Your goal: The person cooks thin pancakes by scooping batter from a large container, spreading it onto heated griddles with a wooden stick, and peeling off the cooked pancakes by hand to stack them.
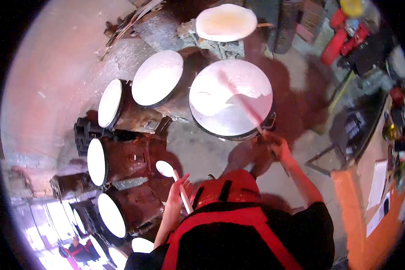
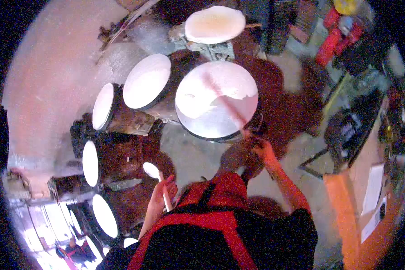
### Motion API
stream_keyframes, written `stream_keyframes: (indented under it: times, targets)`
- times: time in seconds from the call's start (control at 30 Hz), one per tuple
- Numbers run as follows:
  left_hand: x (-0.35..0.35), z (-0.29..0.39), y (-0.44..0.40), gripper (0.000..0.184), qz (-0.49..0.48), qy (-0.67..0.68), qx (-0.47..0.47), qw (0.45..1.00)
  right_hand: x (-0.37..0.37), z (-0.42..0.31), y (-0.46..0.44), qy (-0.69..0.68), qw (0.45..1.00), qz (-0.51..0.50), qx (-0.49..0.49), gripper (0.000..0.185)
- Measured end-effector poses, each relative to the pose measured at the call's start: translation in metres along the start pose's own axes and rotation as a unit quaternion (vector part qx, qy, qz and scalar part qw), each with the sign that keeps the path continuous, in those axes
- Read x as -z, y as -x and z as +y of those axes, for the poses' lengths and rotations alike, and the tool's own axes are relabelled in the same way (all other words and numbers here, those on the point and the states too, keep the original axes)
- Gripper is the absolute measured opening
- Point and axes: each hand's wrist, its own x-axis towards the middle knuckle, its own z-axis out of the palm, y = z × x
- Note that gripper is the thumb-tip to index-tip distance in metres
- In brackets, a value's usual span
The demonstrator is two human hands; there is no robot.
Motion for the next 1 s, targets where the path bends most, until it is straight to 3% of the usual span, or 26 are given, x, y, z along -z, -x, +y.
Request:
stream_keyframes:
  times: [0.03, 0.07, 0.1, 0.2, 0.3, 0.33, 0.4, 0.43, 0.47, 0.5, 0.57, 0.63, 0.67, 0.7, 0.77, 0.8, 0.83, 0.87, 0.93, 0.97, 1.0]
  targets:
    - [-0.004, 0.006, 0.002, 0.033, 0.030, -0.057, -0.032, 0.997, -0.021, -0.011, 0.007, -0.052, 0.994, 0.089, 0.017, 0.040]
    - [0.113, -0.009, -0.096, 0.035, -0.106, 0.020, 0.092, 0.990, -0.054, -0.039, 0.008, -0.103, 0.978, 0.178, 0.036, 0.042]
    - [0.114, 0.002, -0.096, 0.036, -0.093, -0.001, 0.099, 0.991, -0.076, -0.054, 0.010, -0.152, 0.951, 0.264, 0.056, 0.043]
    - [0.112, 0.035, -0.104, 0.040, -0.085, -0.044, 0.130, 0.987, -0.117, 0.002, 0.001, 0.039, 0.977, 0.177, 0.115, 0.046]
    - [0.141, 0.058, -0.112, 0.040, -0.116, -0.138, 0.097, 0.979, -0.155, -0.011, 0.062, 0.151, 0.984, 0.077, 0.057, 0.047]
    - [0.182, 0.058, -0.147, 0.040, -0.164, -0.125, 0.115, 0.972, -0.166, -0.028, 0.086, 0.216, 0.973, 0.081, 0.025, 0.048]
    - [0.204, 0.066, -0.138, 0.041, -0.151, -0.144, 0.096, 0.973, -0.185, -0.053, 0.128, 0.344, 0.935, 0.080, -0.040, 0.050]
    - [0.213, 0.072, -0.129, 0.042, -0.140, -0.152, 0.088, 0.974, -0.204, -0.044, 0.136, 0.297, 0.945, 0.135, -0.023, 0.051]
    - [0.213, 0.068, -0.121, 0.044, -0.052, -0.184, 0.049, 0.980, -0.226, -0.030, 0.138, 0.248, 0.950, 0.188, -0.006, 0.052]
    - [0.225, 0.071, -0.113, 0.043, -0.052, -0.162, 0.037, 0.985, -0.246, -0.018, 0.130, 0.198, 0.950, 0.241, 0.014, 0.053]
    - [0.257, 0.070, -0.089, 0.041, -0.049, -0.119, 0.013, 0.992, -0.301, 0.005, 0.075, -0.094, 0.957, 0.241, 0.129, 0.057]
    - [0.248, 0.077, -0.035, 0.036, -0.022, -0.074, -0.035, 0.996, -0.355, -0.016, 0.005, 0.093, 0.942, 0.245, 0.209, 0.051]
    - [0.283, 0.070, -0.062, 0.034, 0.011, -0.048, 0.022, 0.999, -0.382, 0.001, -0.052, 0.134, 0.910, 0.293, 0.262, 0.049]
    - [0.304, 0.067, -0.055, 0.035, -0.035, -0.037, -0.010, 0.999, -0.400, 0.000, -0.095, 0.120, 0.914, 0.292, 0.254, 0.051]
    - [0.303, 0.065, -0.026, 0.034, 0.000, -0.016, -0.033, 0.999, -0.434, -0.008, -0.172, 0.096, 0.910, 0.322, 0.241, 0.054]
    - [0.311, 0.061, -0.020, 0.034, 0.018, 0.007, -0.031, 0.999, -0.448, 0.003, -0.210, 0.043, 0.906, 0.356, 0.226, 0.057]
    - [0.320, 0.060, -0.018, 0.034, 0.017, -0.001, -0.033, 0.999, -0.453, 0.023, -0.251, -0.106, 0.904, 0.357, 0.211, 0.046]
    - [0.328, 0.059, -0.017, 0.034, 0.017, -0.008, -0.034, 0.999, -0.459, 0.041, -0.289, -0.257, 0.872, 0.364, 0.203, 0.038]
    - [0.336, 0.053, -0.018, 0.034, 0.059, 0.023, -0.032, 0.997, -0.467, 0.059, -0.287, -0.530, 0.783, 0.220, 0.238, 0.033]
    - [0.337, 0.052, -0.016, 0.036, 0.053, 0.018, -0.028, 0.998, -0.468, 0.076, -0.270, -0.713, 0.650, 0.029, 0.262, 0.032]
    - [0.332, 0.055, -0.010, 0.037, 0.048, 0.014, -0.023, 0.998, -0.464, 0.093, -0.253, -0.831, 0.461, -0.167, 0.264, 0.032]
